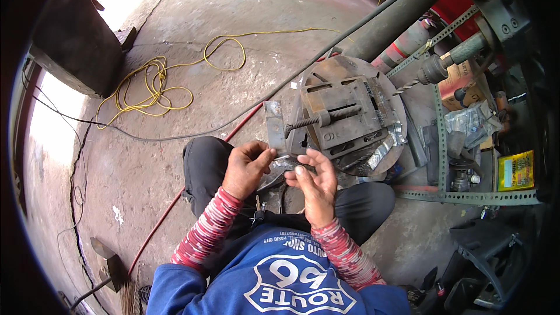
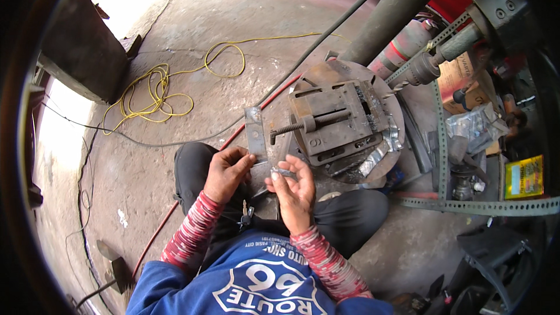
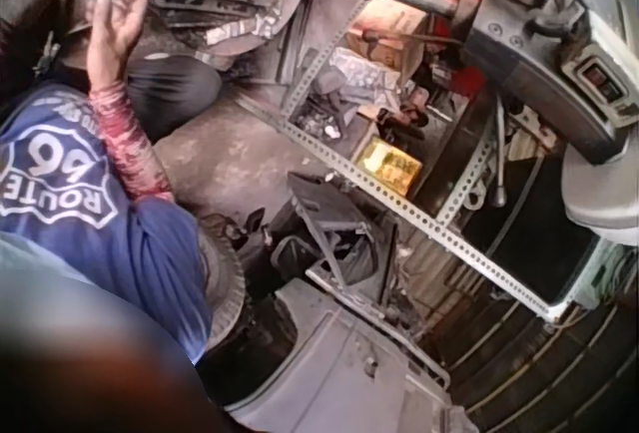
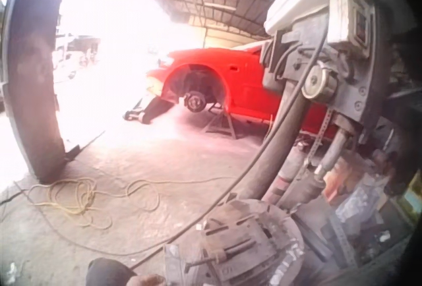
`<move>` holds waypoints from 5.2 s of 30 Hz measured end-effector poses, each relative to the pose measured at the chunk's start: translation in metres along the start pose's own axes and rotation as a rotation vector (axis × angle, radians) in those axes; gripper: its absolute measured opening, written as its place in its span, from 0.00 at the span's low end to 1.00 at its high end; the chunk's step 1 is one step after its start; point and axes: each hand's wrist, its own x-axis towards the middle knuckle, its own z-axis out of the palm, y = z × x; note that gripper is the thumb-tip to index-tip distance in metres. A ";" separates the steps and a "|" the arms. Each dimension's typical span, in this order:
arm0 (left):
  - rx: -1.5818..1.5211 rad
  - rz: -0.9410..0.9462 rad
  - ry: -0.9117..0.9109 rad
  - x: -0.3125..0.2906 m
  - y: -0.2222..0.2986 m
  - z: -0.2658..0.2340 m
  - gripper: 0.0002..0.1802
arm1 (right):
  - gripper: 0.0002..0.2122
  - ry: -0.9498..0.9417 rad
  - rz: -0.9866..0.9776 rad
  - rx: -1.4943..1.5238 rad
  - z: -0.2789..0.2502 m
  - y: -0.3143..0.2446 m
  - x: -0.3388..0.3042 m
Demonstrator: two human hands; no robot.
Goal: The person sits on the floor and operates a drill press to drill holes into small metal pieces. They secure the pieces in a vise, lower the drill to cut, and then remove the finished pieces.
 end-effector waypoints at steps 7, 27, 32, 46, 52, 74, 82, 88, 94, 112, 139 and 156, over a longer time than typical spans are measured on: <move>0.040 -0.182 0.052 0.021 -0.058 -0.012 0.14 | 0.12 0.093 -0.199 -0.213 -0.057 -0.014 -0.026; 0.356 -0.290 -0.136 0.069 -0.165 0.036 0.27 | 0.08 0.582 -0.244 -0.370 -0.189 -0.071 -0.019; 0.293 -0.274 -0.472 0.042 -0.103 0.045 0.21 | 0.06 0.591 -0.129 -0.582 -0.228 -0.046 0.020; 0.184 -0.161 -0.351 -0.006 -0.008 0.006 0.18 | 0.22 0.915 0.134 -1.339 -0.225 -0.032 0.114; 0.200 -0.148 -0.345 -0.005 -0.007 0.007 0.18 | 0.13 0.856 -0.004 -0.868 -0.248 -0.016 0.119; -0.041 -0.024 -0.655 0.034 0.013 0.198 0.14 | 0.11 0.234 0.025 -0.113 -0.186 -0.093 0.025; 0.254 -0.090 -0.549 0.043 0.011 0.169 0.18 | 0.10 0.267 0.091 0.107 -0.201 -0.061 0.032; 0.655 0.257 -0.477 0.027 -0.006 0.071 0.16 | 0.09 0.353 0.137 0.103 -0.232 -0.067 0.071; 0.680 0.157 -0.340 0.030 -0.021 0.027 0.18 | 0.07 0.408 0.134 0.076 -0.246 -0.054 0.117; -0.820 -0.611 -0.180 0.104 -0.054 0.026 0.19 | 0.07 0.530 0.075 -0.060 -0.235 -0.023 0.156; 0.263 0.170 -0.048 0.036 -0.010 0.066 0.12 | 0.08 0.596 -0.012 -0.099 -0.227 -0.021 0.158; 0.780 0.451 0.013 0.104 -0.070 0.035 0.09 | 0.08 0.613 -0.012 -0.082 -0.226 -0.019 0.157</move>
